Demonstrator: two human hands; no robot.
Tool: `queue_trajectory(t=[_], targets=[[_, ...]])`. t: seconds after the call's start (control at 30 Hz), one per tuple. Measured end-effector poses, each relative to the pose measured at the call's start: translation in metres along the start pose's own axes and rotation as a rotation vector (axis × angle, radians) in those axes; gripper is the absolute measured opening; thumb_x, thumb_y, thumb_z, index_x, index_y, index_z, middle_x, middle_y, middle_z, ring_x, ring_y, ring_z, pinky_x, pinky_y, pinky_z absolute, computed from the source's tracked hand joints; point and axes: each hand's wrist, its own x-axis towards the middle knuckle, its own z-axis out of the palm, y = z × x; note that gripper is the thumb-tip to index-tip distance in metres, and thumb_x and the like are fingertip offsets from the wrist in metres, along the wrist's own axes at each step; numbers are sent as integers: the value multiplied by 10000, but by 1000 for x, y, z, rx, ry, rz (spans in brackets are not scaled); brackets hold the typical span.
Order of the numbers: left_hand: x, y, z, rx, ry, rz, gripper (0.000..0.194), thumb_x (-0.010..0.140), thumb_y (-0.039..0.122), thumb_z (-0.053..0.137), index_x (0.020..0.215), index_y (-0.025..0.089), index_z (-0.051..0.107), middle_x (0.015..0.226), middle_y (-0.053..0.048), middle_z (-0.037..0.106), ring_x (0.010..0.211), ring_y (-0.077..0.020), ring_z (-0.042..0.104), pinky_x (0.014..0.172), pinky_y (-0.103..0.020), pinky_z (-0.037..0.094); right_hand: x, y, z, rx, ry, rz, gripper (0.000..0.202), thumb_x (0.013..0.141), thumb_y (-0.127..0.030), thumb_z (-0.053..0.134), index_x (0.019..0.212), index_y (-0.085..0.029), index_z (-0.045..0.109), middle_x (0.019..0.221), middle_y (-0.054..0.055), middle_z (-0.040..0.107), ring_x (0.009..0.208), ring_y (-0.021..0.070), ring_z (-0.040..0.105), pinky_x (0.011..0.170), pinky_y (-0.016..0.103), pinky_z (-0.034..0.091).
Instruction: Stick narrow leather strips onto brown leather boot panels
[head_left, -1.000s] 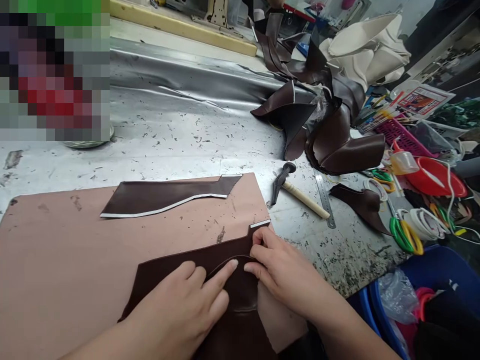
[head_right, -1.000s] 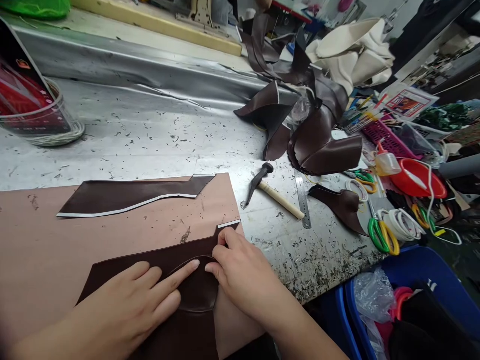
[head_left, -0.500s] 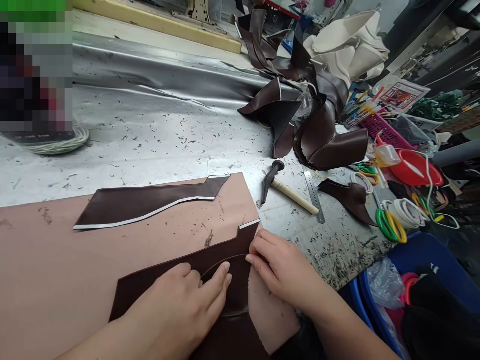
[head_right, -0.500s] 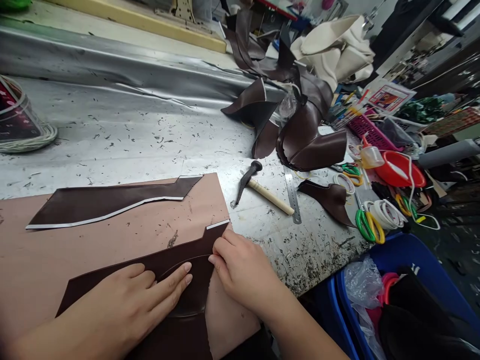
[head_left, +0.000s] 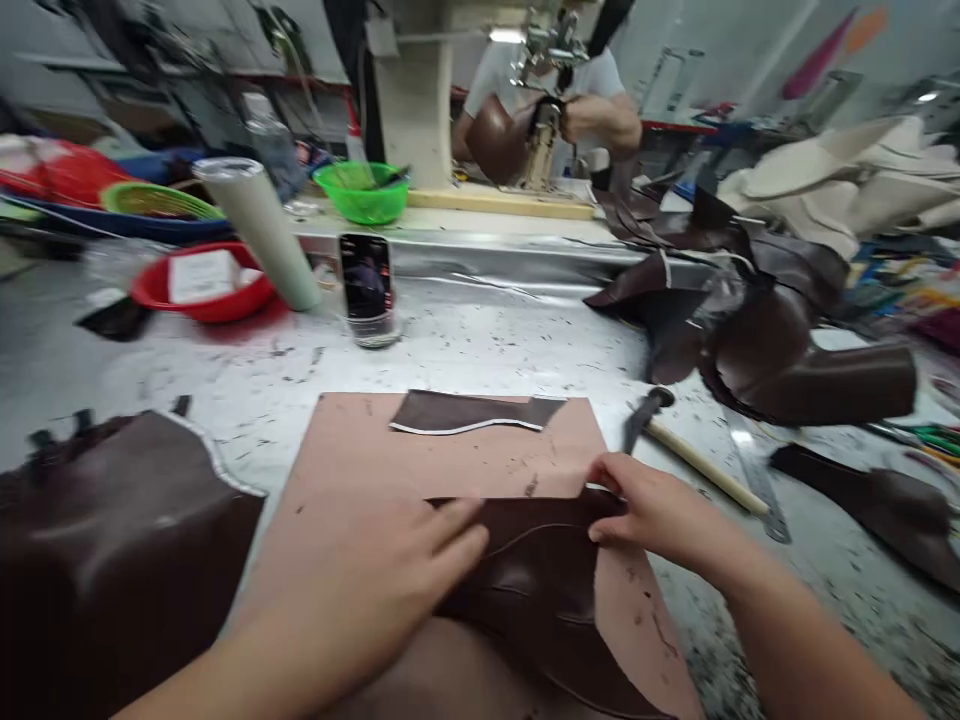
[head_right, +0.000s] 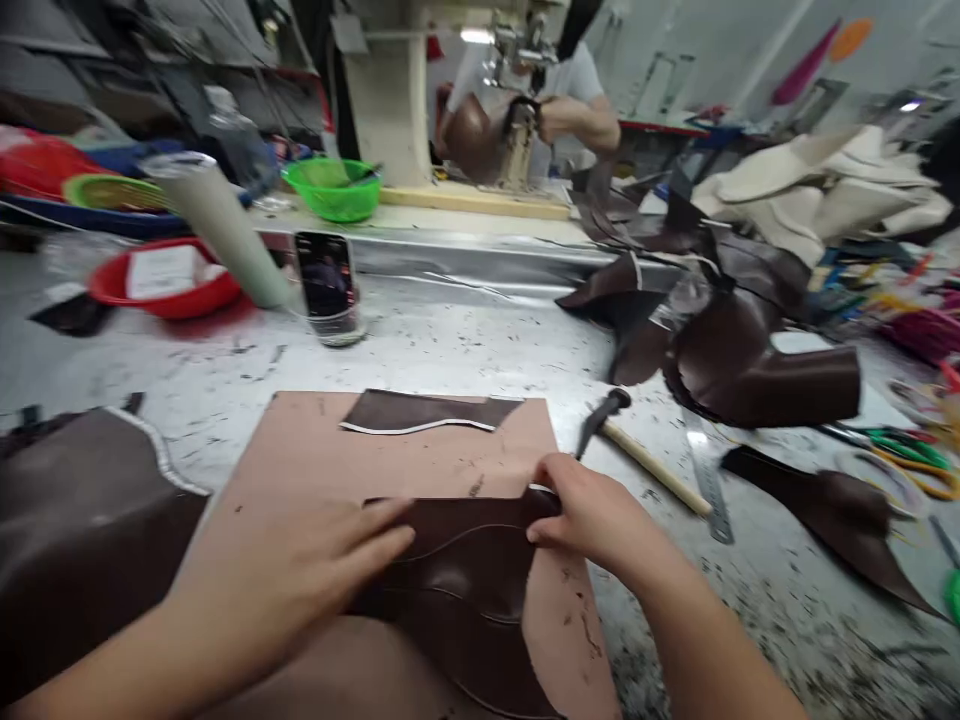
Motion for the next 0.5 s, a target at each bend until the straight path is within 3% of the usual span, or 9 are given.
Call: queue_trajectory(t=[0.03, 0.1, 0.17, 0.2, 0.23, 0.27, 0.33, 0.4, 0.5], targets=[[-25, -14, -12, 47, 3, -151, 419, 826, 134, 400, 1223, 222, 501, 1310, -63, 502, 939, -178, 600, 757, -294, 472, 0, -1, 1, 14, -13, -32, 197, 636, -244, 642, 807, -205, 552, 878, 38, 601, 773, 219, 592, 601, 281, 424], [-77, -45, -42, 147, -127, -466, 399, 838, 261, 426, 1219, 184, 516, 1247, -104, 553, 940, -235, 614, 766, -349, 483, 1, -1, 4, 80, -5, -129, 94, 657, -256, 604, 728, -214, 559, 841, 43, 611, 745, 215, 591, 618, 295, 444], [-122, -78, -74, 158, -262, -814, 434, 878, 399, 348, 1225, 191, 506, 1228, -98, 566, 989, -273, 596, 777, -395, 479, 6, 0, 7, 199, 9, -214, 100, 699, -324, 560, 695, -224, 549, 763, 36, 619, 696, 210, 590, 611, 304, 456], [-141, -93, -87, 187, -249, -998, 498, 886, 447, 304, 1261, 162, 465, 1205, -115, 576, 1007, -290, 582, 786, -416, 470, 12, 0, 7, 258, 18, -239, 148, 718, -372, 536, 683, -228, 538, 716, 32, 615, 673, 210, 587, 601, 307, 458], [-155, -106, -97, 195, -237, -1111, 534, 895, 444, 260, 1274, 115, 443, 1202, -142, 569, 1035, -308, 561, 822, -439, 447, 20, -1, 7, 306, 32, -256, 192, 724, -416, 521, 675, -230, 525, 683, 29, 608, 660, 212, 584, 595, 311, 458], [-166, -118, -102, 127, -254, -1135, 557, 902, 432, 221, 1260, 72, 449, 1225, -165, 545, 1060, -317, 539, 849, -450, 427, 29, -4, 6, 339, 55, -269, 224, 720, -449, 515, 667, -232, 511, 665, 28, 603, 658, 216, 581, 595, 315, 457], [-176, -136, -97, -31, -277, -1098, 553, 915, 353, 155, 1208, 26, 492, 1198, -152, 563, 1056, -260, 541, 892, -372, 408, 48, -12, 1, 347, 127, -269, 243, 708, -466, 516, 656, -231, 487, 653, 30, 596, 664, 221, 575, 608, 325, 453], [-177, -150, -78, -98, -280, -1070, 523, 904, 320, 190, 1149, 21, 542, 1149, -120, 601, 1029, -209, 560, 881, -284, 410, 65, -21, -5, 281, 233, -223, 209, 710, -432, 523, 701, -224, 500, 689, 40, 612, 682, 230, 578, 627, 341, 449], [-174, -170, -42, -118, -265, -1107, 557, 692, 420, 584, 1058, 0, 599, 1039, -186, 644, 919, -289, 611, 754, -297, 470, 80, -28, -12, 75, 490, -184, 295, 716, -397, 556, 942, -207, 558, 953, 93, 632, 868, 289, 583, 726, 419, 445]])
